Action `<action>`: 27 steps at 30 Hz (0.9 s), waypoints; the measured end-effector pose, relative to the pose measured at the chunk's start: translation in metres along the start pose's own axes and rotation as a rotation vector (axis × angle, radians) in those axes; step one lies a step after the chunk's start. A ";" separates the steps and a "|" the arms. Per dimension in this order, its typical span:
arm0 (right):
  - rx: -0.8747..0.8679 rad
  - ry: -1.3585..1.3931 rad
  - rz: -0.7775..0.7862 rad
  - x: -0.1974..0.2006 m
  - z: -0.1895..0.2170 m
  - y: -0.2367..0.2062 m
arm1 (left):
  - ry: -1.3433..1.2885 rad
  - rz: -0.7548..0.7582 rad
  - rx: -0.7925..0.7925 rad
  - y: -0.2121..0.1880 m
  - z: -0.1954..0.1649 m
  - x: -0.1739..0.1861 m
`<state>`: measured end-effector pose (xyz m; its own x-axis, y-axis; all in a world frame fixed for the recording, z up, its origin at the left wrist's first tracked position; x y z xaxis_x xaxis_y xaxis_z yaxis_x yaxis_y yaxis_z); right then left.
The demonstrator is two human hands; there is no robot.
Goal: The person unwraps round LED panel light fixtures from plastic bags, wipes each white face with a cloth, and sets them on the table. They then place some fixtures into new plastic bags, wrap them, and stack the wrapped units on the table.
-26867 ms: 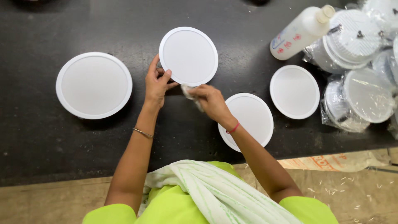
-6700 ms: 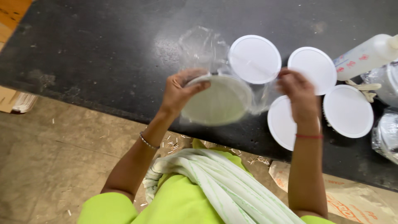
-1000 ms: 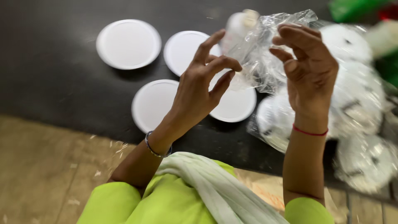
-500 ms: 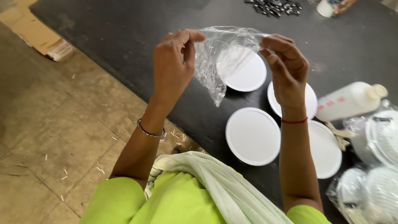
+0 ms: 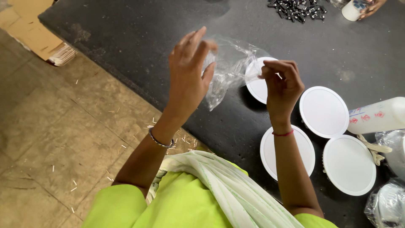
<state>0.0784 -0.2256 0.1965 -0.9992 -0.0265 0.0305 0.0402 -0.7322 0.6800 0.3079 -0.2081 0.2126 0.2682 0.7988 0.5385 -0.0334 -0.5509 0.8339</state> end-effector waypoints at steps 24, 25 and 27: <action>-0.428 -0.155 0.174 -0.026 -0.130 -0.051 | -0.712 1.357 -0.231 -0.073 -0.120 -0.035; -0.350 -0.381 0.241 -0.027 -0.136 -0.048 | -0.795 1.351 -0.344 -0.078 -0.125 -0.025; -0.471 -0.260 0.181 -0.024 -0.151 -0.049 | -0.960 1.314 -0.571 -0.087 -0.129 -0.010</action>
Point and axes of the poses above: each hand's wrist, its own y-axis towards the middle knuckle, its own x-axis out of the back of the hand, z = x × y, the point moved 6 cm from there along y, towards the middle knuckle, and after that the axes turned 10 degrees about y, right-handed, at the moved point
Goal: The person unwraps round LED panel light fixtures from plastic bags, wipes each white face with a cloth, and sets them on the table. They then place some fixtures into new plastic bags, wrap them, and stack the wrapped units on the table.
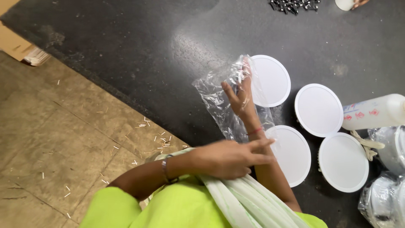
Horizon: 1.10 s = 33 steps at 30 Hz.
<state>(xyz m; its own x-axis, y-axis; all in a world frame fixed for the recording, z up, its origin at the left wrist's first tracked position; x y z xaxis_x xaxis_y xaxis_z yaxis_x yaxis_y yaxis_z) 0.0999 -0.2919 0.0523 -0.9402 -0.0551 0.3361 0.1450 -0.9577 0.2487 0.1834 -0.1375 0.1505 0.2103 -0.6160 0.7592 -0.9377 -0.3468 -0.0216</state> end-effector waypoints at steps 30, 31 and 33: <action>-0.223 -0.502 0.288 0.017 -0.019 -0.071 | 0.315 -0.828 0.553 -0.047 0.154 0.019; -0.366 -0.565 0.259 0.035 -0.023 -0.075 | 0.328 -0.631 0.578 -0.028 0.142 -0.001; -0.297 -0.740 0.131 0.070 -0.013 -0.070 | 0.371 -0.615 0.571 -0.011 0.130 -0.010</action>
Point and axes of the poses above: each hand's wrist, its own y-axis towards the middle knuckle, its own x-axis out of the back of the hand, z = x × y, the point moved 6 cm from there along y, towards the middle knuckle, and after that the axes turned 10 degrees about y, right-handed, at the moved point
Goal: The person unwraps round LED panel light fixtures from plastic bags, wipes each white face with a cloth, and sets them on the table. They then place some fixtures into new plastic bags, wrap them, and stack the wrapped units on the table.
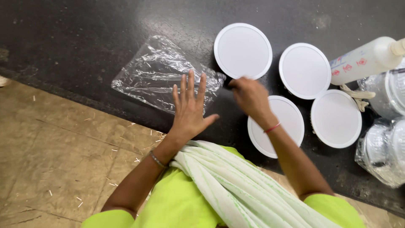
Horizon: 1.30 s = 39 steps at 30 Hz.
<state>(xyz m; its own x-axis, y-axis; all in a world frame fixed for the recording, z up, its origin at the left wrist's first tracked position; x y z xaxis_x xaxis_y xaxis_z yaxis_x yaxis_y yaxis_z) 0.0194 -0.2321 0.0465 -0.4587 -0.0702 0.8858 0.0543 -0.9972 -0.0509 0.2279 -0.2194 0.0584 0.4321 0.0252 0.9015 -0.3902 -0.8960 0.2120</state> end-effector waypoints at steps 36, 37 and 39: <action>-0.323 1.545 -0.142 -0.014 -0.033 -0.040 | 0.061 -0.189 0.012 0.046 -0.011 -0.018; -0.325 1.546 -0.129 -0.017 -0.029 -0.039 | 0.032 -0.187 0.015 0.043 -0.014 -0.017; -0.353 1.568 -0.132 -0.021 -0.025 -0.039 | -0.049 -0.174 0.024 0.039 -0.016 -0.017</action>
Point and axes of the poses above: each hand's wrist, its own y-axis towards the middle knuckle, its own x-axis out of the back of the hand, z = x × y, the point moved 6 cm from there along y, towards the middle knuckle, and after that the axes turned 10 degrees about y, right-handed, at the moved point
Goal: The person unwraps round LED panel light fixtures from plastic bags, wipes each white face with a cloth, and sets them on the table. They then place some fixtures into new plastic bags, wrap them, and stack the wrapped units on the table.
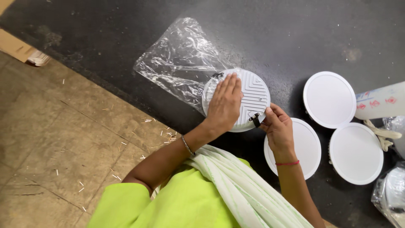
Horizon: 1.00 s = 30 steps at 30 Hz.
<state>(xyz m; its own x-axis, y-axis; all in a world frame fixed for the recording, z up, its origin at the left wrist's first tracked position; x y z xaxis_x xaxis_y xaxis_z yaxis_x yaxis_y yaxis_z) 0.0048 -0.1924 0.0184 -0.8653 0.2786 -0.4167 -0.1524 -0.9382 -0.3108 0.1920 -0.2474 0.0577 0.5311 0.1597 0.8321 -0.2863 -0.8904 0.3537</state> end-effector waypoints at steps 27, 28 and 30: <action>0.078 -0.155 0.002 -0.013 0.002 -0.009 | -0.081 -0.141 -0.119 0.002 -0.015 -0.003; 0.082 -0.130 0.013 -0.016 0.002 -0.008 | -0.049 -0.109 -0.140 -0.002 -0.021 -0.007; 0.120 -0.108 -0.049 -0.017 0.004 -0.007 | -0.096 -0.121 -0.149 -0.007 -0.026 -0.007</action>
<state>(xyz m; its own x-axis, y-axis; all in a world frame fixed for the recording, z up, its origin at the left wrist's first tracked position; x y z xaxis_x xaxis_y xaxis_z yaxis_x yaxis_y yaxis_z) 0.0188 -0.1916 0.0305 -0.9010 0.3066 -0.3070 -0.2459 -0.9438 -0.2211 0.1700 -0.2309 0.0603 0.6401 0.2143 0.7378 -0.3266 -0.7934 0.5137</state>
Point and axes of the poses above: each hand's wrist, its own y-axis towards the middle knuckle, its own x-axis out of the back of the hand, z = x × y, the point moved 6 cm from there along y, towards the middle knuckle, and after that the axes turned 10 degrees about y, right-handed, at the moved point
